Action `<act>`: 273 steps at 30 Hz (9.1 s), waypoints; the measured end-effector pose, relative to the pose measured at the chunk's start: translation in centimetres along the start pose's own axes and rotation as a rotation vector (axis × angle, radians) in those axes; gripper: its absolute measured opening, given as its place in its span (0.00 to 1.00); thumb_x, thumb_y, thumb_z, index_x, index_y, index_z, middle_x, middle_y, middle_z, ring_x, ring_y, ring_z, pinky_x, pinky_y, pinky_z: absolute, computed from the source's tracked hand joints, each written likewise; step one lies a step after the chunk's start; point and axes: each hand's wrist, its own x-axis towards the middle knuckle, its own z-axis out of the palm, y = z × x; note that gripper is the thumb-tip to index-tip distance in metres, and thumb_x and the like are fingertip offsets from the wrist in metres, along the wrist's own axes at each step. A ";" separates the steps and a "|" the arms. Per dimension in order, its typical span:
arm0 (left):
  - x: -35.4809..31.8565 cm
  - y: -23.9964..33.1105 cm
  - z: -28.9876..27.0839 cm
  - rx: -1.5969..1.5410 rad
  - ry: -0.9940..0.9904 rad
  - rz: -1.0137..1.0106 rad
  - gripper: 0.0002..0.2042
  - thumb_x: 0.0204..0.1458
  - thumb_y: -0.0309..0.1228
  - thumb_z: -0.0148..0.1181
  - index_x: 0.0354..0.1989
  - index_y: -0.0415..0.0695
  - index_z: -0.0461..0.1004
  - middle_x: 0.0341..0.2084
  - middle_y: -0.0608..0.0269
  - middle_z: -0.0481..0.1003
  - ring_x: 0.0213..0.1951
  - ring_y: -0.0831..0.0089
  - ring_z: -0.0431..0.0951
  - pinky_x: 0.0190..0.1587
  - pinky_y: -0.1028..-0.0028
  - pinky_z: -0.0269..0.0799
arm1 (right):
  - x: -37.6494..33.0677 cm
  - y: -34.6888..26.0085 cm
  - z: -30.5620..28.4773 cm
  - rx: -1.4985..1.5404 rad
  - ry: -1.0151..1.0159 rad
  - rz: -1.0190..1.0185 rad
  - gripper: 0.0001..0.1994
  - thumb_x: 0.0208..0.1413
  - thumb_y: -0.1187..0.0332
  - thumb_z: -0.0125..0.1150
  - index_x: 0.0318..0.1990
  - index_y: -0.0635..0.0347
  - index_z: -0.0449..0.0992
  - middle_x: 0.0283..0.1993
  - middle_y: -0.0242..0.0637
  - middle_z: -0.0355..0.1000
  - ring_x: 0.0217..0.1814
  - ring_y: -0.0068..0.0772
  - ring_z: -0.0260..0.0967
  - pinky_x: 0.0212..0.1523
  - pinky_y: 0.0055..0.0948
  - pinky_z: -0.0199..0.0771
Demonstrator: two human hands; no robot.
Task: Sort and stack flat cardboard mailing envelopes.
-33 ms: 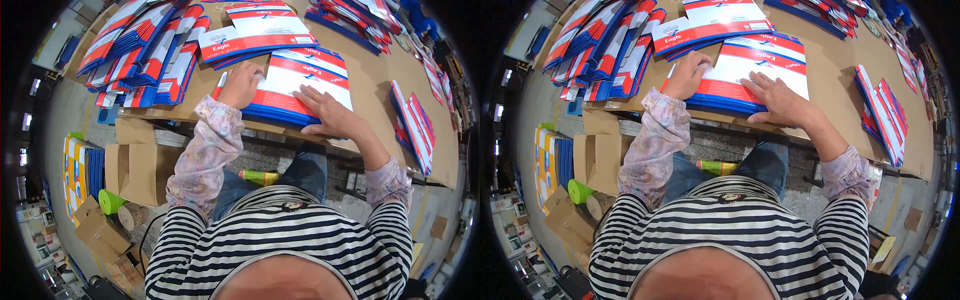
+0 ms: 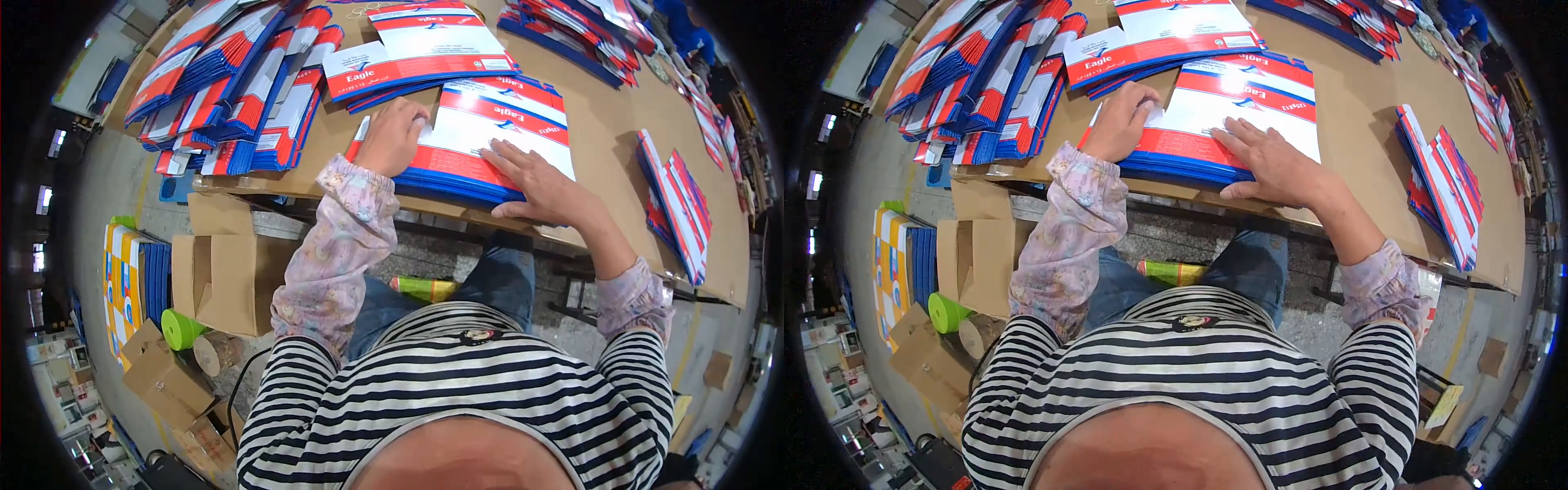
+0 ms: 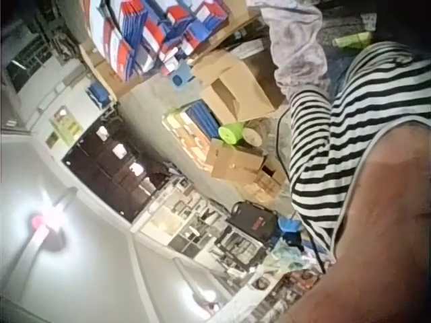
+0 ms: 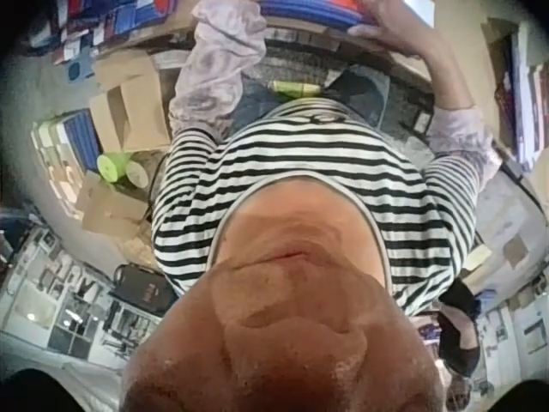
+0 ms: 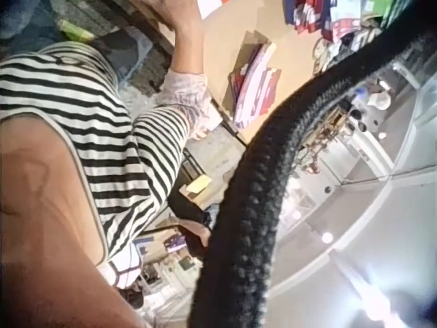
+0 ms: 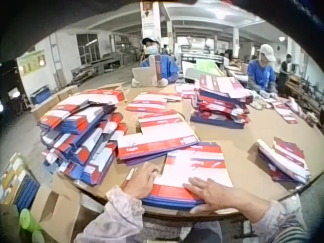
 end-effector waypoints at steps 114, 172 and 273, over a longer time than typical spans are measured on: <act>-4.5 1.1 -4.1 -0.250 0.111 -0.427 0.36 0.53 0.28 0.63 0.64 0.29 0.48 0.58 0.48 0.62 0.55 0.65 0.66 0.60 0.68 0.60 | 3.6 -3.1 2.7 0.064 0.525 -0.074 0.24 0.52 0.76 0.47 0.59 0.50 0.68 0.44 0.42 0.75 0.41 0.43 0.76 0.35 0.39 0.76; -0.7 -0.9 -0.9 0.115 -0.215 -0.047 0.11 0.56 0.33 0.54 0.41 0.41 0.77 0.35 0.55 0.73 0.41 0.59 0.74 0.46 0.66 0.67 | 0.3 -1.5 3.4 0.023 0.166 0.092 0.42 0.49 0.36 0.54 0.67 0.49 0.55 0.71 0.48 0.48 0.74 0.49 0.42 0.70 0.54 0.41; 0.4 -0.5 -1.3 -0.103 -0.306 -0.216 0.09 0.54 0.28 0.54 0.40 0.36 0.71 0.35 0.56 0.70 0.41 0.66 0.72 0.48 0.72 0.65 | -22.6 29.5 -1.0 -0.670 0.323 0.798 0.08 0.53 0.69 0.51 0.41 0.58 0.68 0.28 0.46 0.76 0.25 0.43 0.76 0.22 0.40 0.74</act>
